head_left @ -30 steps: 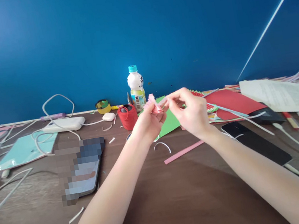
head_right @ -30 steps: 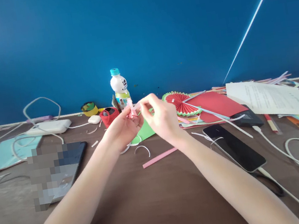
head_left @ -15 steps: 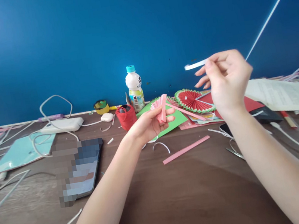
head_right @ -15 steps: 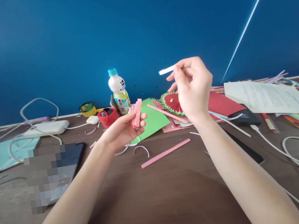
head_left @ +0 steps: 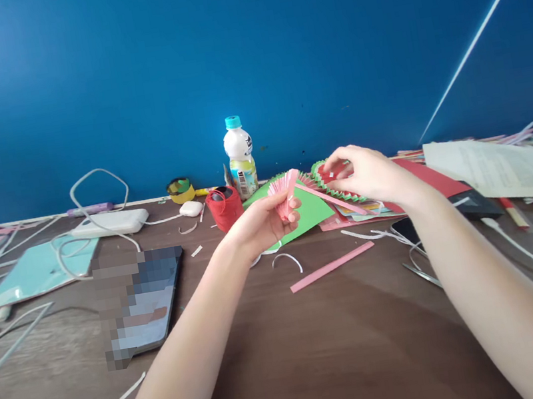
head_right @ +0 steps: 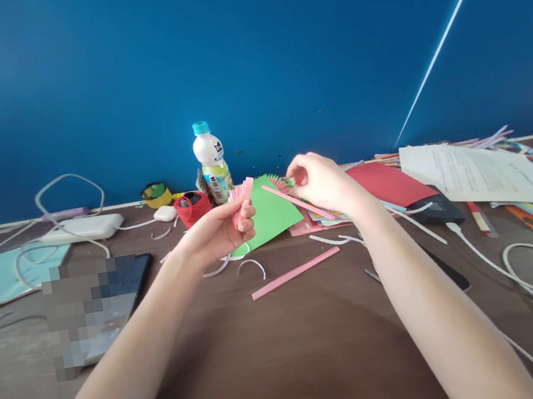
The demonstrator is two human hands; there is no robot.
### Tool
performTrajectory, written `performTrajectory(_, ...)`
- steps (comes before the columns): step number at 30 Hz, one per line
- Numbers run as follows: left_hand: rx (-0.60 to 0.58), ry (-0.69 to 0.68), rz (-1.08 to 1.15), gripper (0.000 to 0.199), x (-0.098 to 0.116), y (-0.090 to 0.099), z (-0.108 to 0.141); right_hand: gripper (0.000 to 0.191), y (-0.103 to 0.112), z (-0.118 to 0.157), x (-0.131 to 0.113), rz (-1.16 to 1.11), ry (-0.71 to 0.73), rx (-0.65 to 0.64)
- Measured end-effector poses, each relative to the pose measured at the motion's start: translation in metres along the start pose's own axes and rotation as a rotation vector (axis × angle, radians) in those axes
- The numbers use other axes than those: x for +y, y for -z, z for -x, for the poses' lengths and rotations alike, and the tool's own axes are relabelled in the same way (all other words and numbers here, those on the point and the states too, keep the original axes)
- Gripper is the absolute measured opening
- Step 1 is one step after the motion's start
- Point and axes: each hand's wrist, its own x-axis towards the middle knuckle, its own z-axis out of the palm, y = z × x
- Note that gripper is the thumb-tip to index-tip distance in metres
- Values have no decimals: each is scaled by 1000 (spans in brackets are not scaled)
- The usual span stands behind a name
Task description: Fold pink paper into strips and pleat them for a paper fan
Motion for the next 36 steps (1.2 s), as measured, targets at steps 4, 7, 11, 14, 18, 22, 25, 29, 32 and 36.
performTrajectory(4, -28, 33, -28, 10, 0, -2, 1, 21, 0, 3, -18, -363, 82, -6)
performTrajectory(7, -34, 48, -54, 13, 0, -5, 2, 22, 2, 7, -30, -425, 91, -71)
performTrajectory(11, -41, 53, -72, 13, -1, -7, 3, 22, 2, 10, -34, -401, 115, -76)
performTrajectory(14, -49, 52, -75, 15, -1, -7, 3, 22, 1, 10, -33, -392, 99, -56)
performTrajectory(18, -43, 54, -87, 15, -1, -8, 4, 24, 0, 10, -33, -372, 110, -45)
performTrajectory(22, -28, 59, -97, 15, -1, -10, 5, 19, -1, 9, -32, -344, 141, -24)
performTrajectory(25, -41, 67, -86, 15, -1, -10, 5, 16, -2, 9, -32, -324, 151, -17)
performTrajectory(29, -70, 96, -72, 14, -1, -8, 4, 11, -3, 10, -33, -256, 218, 31)
performTrajectory(32, -65, 103, -68, 13, -1, -9, 4, 11, -6, 10, -35, -139, 316, 99)
performTrajectory(36, -39, 99, -64, 11, -1, -11, 5, 13, -13, 10, -35, -34, 424, 139)
